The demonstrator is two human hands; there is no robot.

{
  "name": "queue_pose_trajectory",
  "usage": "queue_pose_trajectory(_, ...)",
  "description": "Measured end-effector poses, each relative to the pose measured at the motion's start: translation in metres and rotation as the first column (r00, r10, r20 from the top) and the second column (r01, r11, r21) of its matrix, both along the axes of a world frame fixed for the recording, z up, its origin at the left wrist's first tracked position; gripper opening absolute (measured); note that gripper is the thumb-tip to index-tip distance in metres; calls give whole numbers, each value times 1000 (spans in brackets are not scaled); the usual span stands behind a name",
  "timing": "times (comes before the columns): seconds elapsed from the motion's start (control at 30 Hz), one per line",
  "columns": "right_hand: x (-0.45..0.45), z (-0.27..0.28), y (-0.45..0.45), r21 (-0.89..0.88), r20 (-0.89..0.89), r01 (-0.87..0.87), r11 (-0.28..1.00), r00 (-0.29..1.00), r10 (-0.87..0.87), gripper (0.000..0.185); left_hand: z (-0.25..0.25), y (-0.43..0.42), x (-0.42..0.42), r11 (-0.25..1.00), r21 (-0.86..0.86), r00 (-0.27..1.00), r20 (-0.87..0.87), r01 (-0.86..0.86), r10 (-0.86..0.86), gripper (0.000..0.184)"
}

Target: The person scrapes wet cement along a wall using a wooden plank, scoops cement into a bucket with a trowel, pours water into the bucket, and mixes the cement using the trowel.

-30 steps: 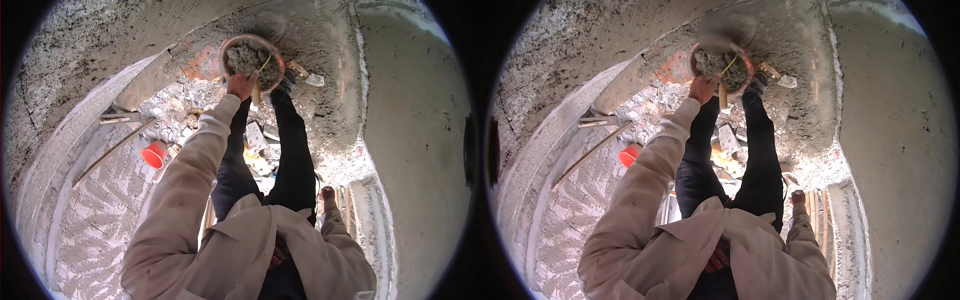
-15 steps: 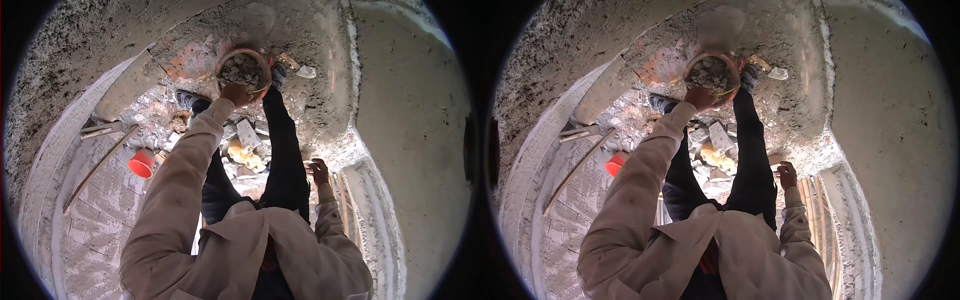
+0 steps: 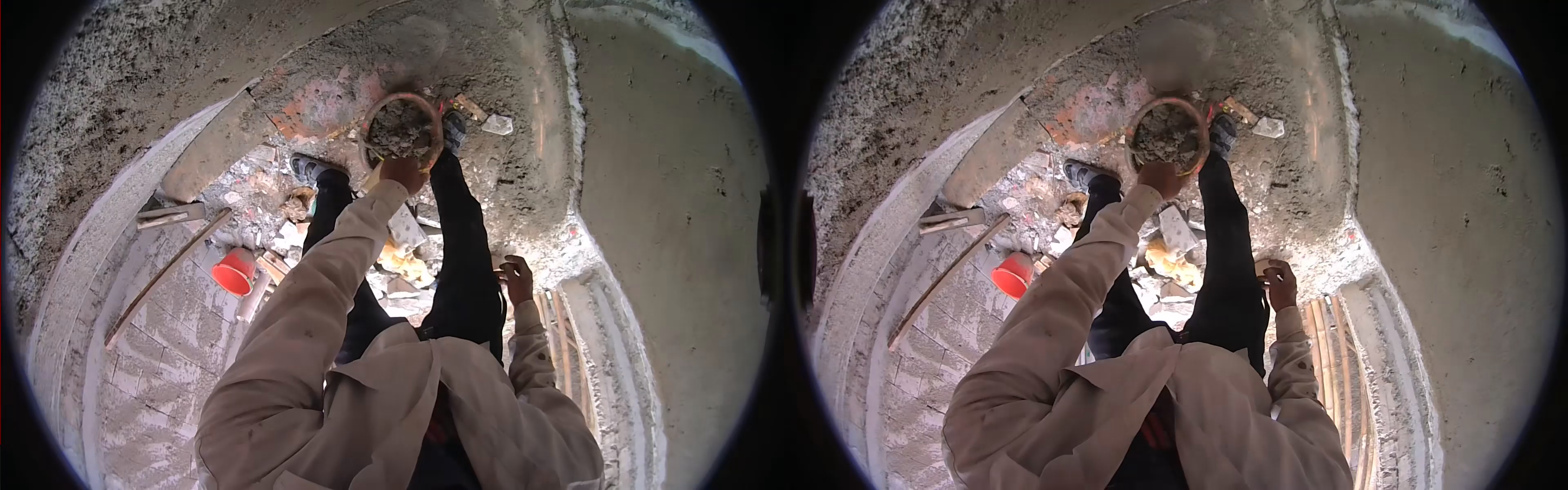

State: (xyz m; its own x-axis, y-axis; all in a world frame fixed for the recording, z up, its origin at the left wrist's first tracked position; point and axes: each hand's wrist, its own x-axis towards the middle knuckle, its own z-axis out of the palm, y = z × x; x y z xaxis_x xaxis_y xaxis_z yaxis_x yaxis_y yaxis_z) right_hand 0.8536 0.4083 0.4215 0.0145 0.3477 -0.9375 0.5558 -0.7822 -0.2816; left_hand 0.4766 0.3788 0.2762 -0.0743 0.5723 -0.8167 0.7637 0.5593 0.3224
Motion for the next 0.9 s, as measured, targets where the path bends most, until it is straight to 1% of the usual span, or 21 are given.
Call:
queue_pose_trajectory(0.03, 14, 1, -5, -4, -2, 19, 1000, 1000, -19, 25, 3, 0, 10, 999, 35, 1000, 10, 21, -21, 45)
queue_pose_trajectory(0.07, 43, -15, -20, 67, -17, -5, 998, 1000, 6, 24, 6, 6, 16, 996, 79, 999, 16, 43, -45, 45)
queue_pose_trajectory(0.1, 50, -15, -22, 56, 51, -56, 997, 997, 53, 21, 8, 10, 20, 985, 170, 999, 11, 41, -44, 43)
queue_pose_trajectory(0.17, 56, -9, -26, -22, 133, 111, 994, 985, -107, 18, 12, 9, 21, 940, 342, 999, 14, 23, -30, 41)
queue_pose_trajectory(0.2, 64, -11, -31, -7, 143, 75, 997, 987, -73, 16, 6, 14, 12, 945, 297, 989, -7, 140, -145, 34)
queue_pose_trajectory(0.3, 77, -26, -36, -84, 155, 83, 993, 986, -69, 23, -36, 20, -20, 938, 286, 979, -6, 197, -204, 29)
queue_pose_trajectory(0.33, 79, -28, -36, -39, 142, 6, 999, 990, -1, 22, -46, 27, -24, 927, 370, 976, 169, 67, -138, 28)
queue_pose_trajectory(0.43, 88, -36, -20, 121, 137, -245, 962, 964, 228, 20, -63, 74, -12, 908, 417, 998, 65, -45, 19, 30)
queue_pose_trajectory(0.47, 100, -44, -16, 69, 170, -267, 961, 953, 253, 21, -70, 86, -15, 911, 407, 998, 33, -66, 58, 25)
queue_pose_trajectory(0.5, 64, -23, 7, 0, 124, 26, 1000, 992, -25, 23, -78, 98, -20, 912, 399, 995, -3, -89, 98, 21)
queue_pose_trajectory(0.53, 52, -20, 20, -4, 126, 10, 1000, 992, -9, 23, -83, 105, -26, 853, 521, 962, -221, -21, 159, 20)
queue_pose_trajectory(0.57, 47, -19, 31, -3, 125, -4, 1000, 992, 4, 24, -83, 112, -33, 784, 615, 875, -419, 78, 242, 24)
queue_pose_trajectory(0.6, 37, -17, 40, 70, 61, -34, 997, 998, 30, 24, -75, 119, -43, 804, 594, 895, -371, 25, 246, 27)
queue_pose_trajectory(0.63, 26, -12, 48, 70, 68, -7, 997, 998, 3, 23, -64, 122, -56, 823, 568, 910, -323, -32, 259, 30)
queue_pose_trajectory(0.7, 13, -13, 62, 81, 99, -107, 991, 990, 99, 23, -32, 105, -72, 839, 524, 921, -238, -146, 308, 34)
queue_pose_trajectory(0.77, -6, -10, 77, 72, 70, -229, 971, 972, 224, 25, 4, 68, -84, 832, 493, 911, -164, -256, 378, 34)
queue_pose_trajectory(0.8, -12, -12, 86, 108, 85, -396, 912, 917, 389, 25, 23, 46, -86, 789, 423, 844, -95, -446, 528, 39)
queue_pose_trajectory(0.83, -23, -16, 98, 151, 99, -557, 817, 831, 548, 25, 38, 17, -93, 782, 378, 825, -76, -496, 560, 39)
queue_pose_trajectory(0.87, -54, 0, 111, 157, 92, -572, 805, 820, 565, 25, 49, -14, -100, 766, 335, 800, -59, -548, 597, 40)
queue_pose_trajectory(0.9, -80, 9, 122, 204, 92, -609, 766, 791, 605, 24, 57, -48, -105, 743, 292, 769, -39, -602, 638, 40)
